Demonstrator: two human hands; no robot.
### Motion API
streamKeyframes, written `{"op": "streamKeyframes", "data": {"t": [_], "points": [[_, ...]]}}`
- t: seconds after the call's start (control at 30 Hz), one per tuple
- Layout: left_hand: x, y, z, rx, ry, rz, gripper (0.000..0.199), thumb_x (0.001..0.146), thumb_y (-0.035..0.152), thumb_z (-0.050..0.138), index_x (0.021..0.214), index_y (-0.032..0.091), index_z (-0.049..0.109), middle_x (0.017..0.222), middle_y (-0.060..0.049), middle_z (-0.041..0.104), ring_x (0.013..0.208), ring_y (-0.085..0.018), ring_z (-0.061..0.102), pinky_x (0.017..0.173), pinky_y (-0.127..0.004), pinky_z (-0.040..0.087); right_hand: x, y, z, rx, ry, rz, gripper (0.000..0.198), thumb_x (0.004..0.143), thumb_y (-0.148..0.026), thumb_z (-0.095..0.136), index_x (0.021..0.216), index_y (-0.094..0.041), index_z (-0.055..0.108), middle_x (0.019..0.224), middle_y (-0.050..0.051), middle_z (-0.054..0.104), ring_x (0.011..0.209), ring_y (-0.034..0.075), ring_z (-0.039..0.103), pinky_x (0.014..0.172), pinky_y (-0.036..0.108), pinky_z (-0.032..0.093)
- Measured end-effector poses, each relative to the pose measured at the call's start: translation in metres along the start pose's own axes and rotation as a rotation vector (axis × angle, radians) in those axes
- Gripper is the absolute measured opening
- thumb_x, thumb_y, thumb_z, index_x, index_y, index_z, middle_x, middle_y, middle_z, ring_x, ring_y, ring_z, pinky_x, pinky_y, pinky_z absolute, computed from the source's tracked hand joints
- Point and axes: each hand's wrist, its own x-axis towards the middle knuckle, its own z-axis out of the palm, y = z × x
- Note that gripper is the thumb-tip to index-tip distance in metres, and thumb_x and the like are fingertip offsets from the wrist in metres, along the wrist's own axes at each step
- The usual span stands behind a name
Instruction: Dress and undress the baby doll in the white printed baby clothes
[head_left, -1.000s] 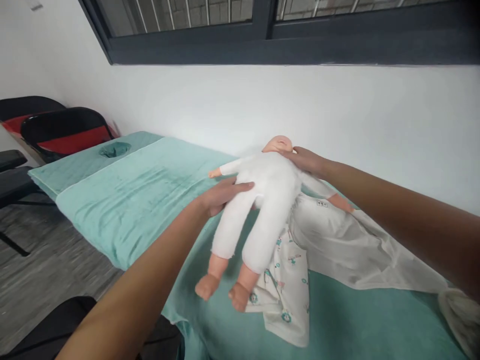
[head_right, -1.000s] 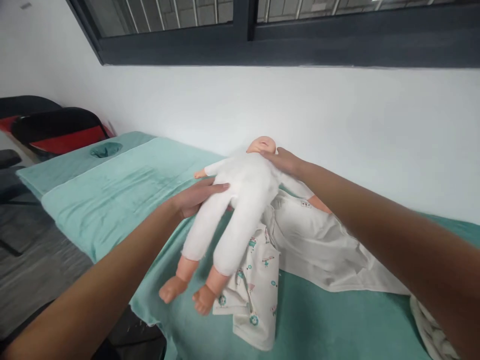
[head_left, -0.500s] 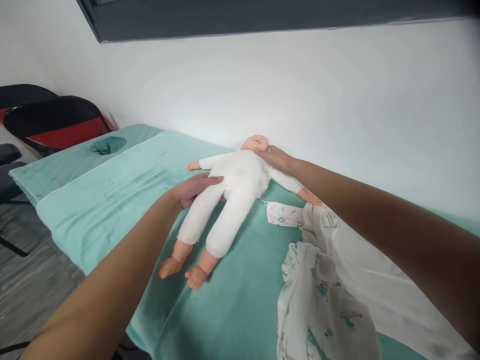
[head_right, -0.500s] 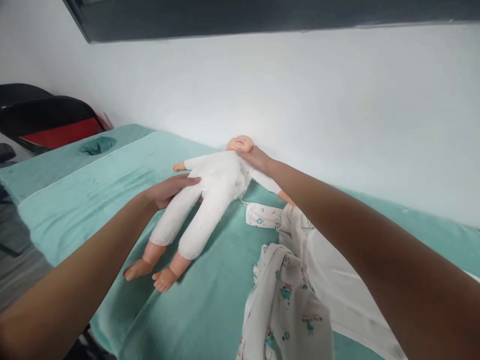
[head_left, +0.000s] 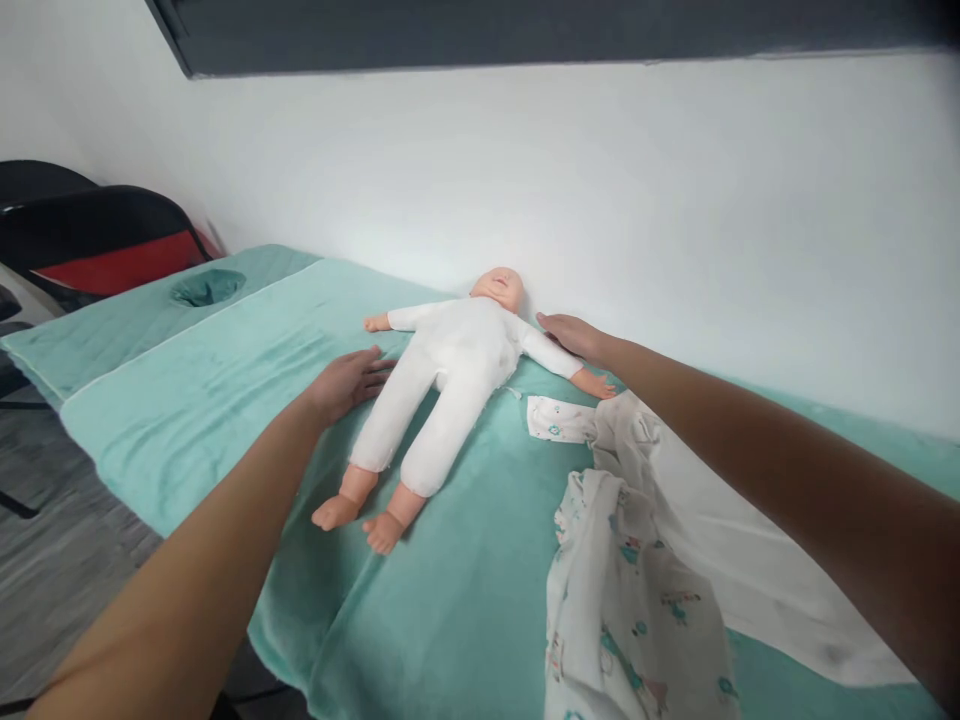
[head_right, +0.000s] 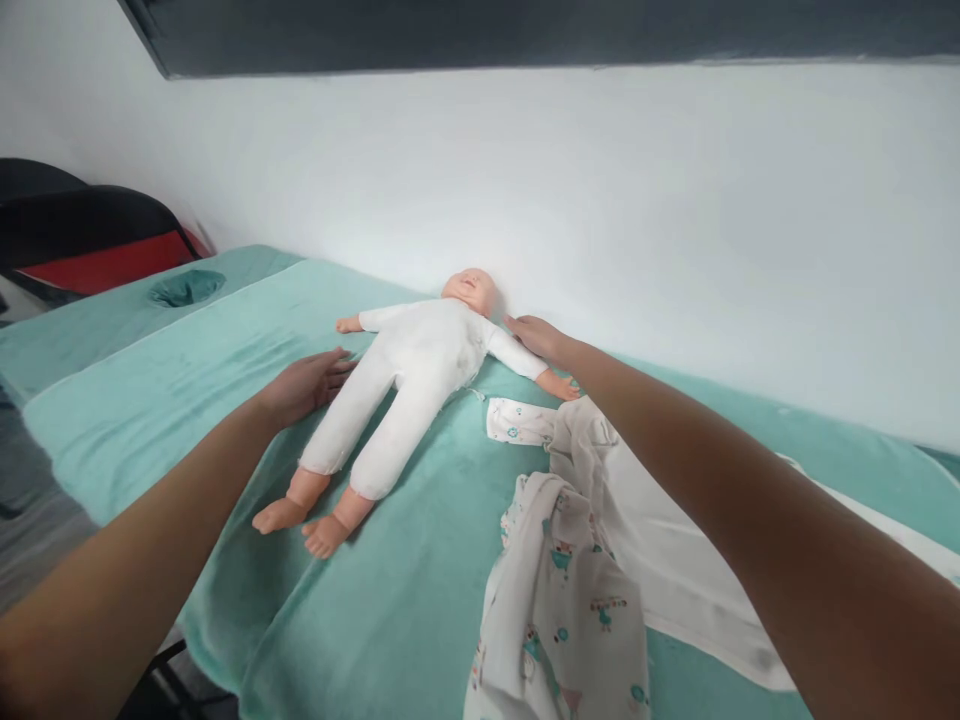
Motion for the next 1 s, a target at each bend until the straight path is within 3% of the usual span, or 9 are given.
{"op": "streamKeyframes", "data": {"t": [0.13,0.27,0.33,0.43,0.47,0.57,0.67,0.8,1.0], "points": [[-0.009,0.000,-0.030,0.053,0.104,-0.104,0.018,0.091,0.026,0.056,0.101,0.013,0.059,0.114,-0.015,0.070,0.098,-0.020,0.069,0.088,-0.034,0.055,-0.039,0.049,-0.039,-0.085,-0.006,0.061,0.053,0.096,-0.061,0.032,0.084,-0.018,0.062,0.098,0.015,0.073,0.087,0.023,0.069,0.082,0.035,0.055],[-0.042,0.019,-0.025,0.375,0.309,-0.036,0.021,0.086,0.025,0.059,0.103,0.014,0.062,0.113,-0.015,0.070,0.107,-0.027,0.065,0.094,-0.042,0.051,-0.095,0.095,-0.091,-0.348,-0.056,0.086,0.055,0.087,-0.069,0.047,0.060,-0.021,0.056,0.068,0.010,0.067,0.075,0.027,0.065,0.082,0.043,0.050],[-0.073,0.033,-0.003,0.557,0.371,0.131,0.026,0.086,0.028,0.058,0.108,0.016,0.063,0.114,-0.013,0.070,0.110,-0.029,0.063,0.098,-0.043,0.048,-0.127,0.115,-0.114,-0.527,-0.084,0.088,0.054,0.084,-0.070,0.049,0.064,-0.022,0.059,0.078,0.011,0.070,0.082,0.030,0.065,0.081,0.044,0.048],[-0.138,0.051,0.053,0.681,0.346,0.410,0.030,0.091,0.032,0.049,0.113,0.019,0.063,0.116,-0.010,0.070,0.107,-0.025,0.064,0.096,-0.038,0.048,-0.173,0.133,-0.136,-0.677,-0.089,0.120,0.045,0.081,-0.066,0.057,0.079,-0.021,0.066,0.102,0.015,0.072,0.096,0.035,0.065,0.081,0.045,0.047],[-0.162,0.053,0.076,0.695,0.264,0.442,0.032,0.092,0.035,0.047,0.116,0.021,0.062,0.115,-0.009,0.070,0.103,-0.025,0.065,0.094,-0.037,0.049,-0.187,0.135,-0.140,-0.707,-0.083,0.128,0.042,0.081,-0.063,0.060,0.084,-0.021,0.068,0.108,0.017,0.071,0.100,0.036,0.064,0.082,0.045,0.047],[-0.222,0.043,0.141,0.820,-0.187,0.410,0.041,0.091,0.048,0.049,0.118,0.020,0.062,0.111,-0.010,0.070,0.099,-0.026,0.066,0.090,-0.038,0.050,-0.222,0.130,-0.147,-0.772,-0.031,0.119,0.032,0.083,-0.049,0.062,0.094,-0.020,0.070,0.117,0.020,0.068,0.107,0.036,0.063,0.082,0.044,0.046],[-0.250,0.021,0.187,1.118,-0.403,0.338,0.048,0.082,0.058,0.060,0.106,0.016,0.064,0.114,-0.017,0.067,0.110,-0.035,0.062,0.088,-0.043,0.050,-0.250,0.115,-0.153,-0.808,0.036,0.084,0.027,0.087,-0.040,0.056,0.102,-0.022,0.068,0.116,0.016,0.069,0.106,0.034,0.063,0.083,0.045,0.047],[-0.264,0.013,0.219,1.202,-0.408,0.489,0.022,0.088,0.037,0.057,0.098,0.018,0.064,0.114,-0.014,0.065,0.111,-0.031,0.060,0.089,-0.039,0.049,-0.287,0.089,-0.165,-0.818,0.127,0.007,0.035,0.092,-0.044,0.047,0.116,-0.025,0.063,0.121,0.012,0.067,0.107,0.031,0.061,0.083,0.041,0.047],[-0.308,0.061,0.261,1.146,-0.314,1.135,0.020,0.087,0.019,0.058,0.105,0.022,0.066,0.146,-0.012,0.045,0.136,-0.031,0.039,0.107,-0.048,0.039,-0.360,0.042,-0.169,-0.651,0.224,-0.325,0.029,0.093,-0.042,0.045,0.107,-0.025,0.065,0.110,0.007,0.071,0.098,0.027,0.063,0.076,0.035,0.044]]}}
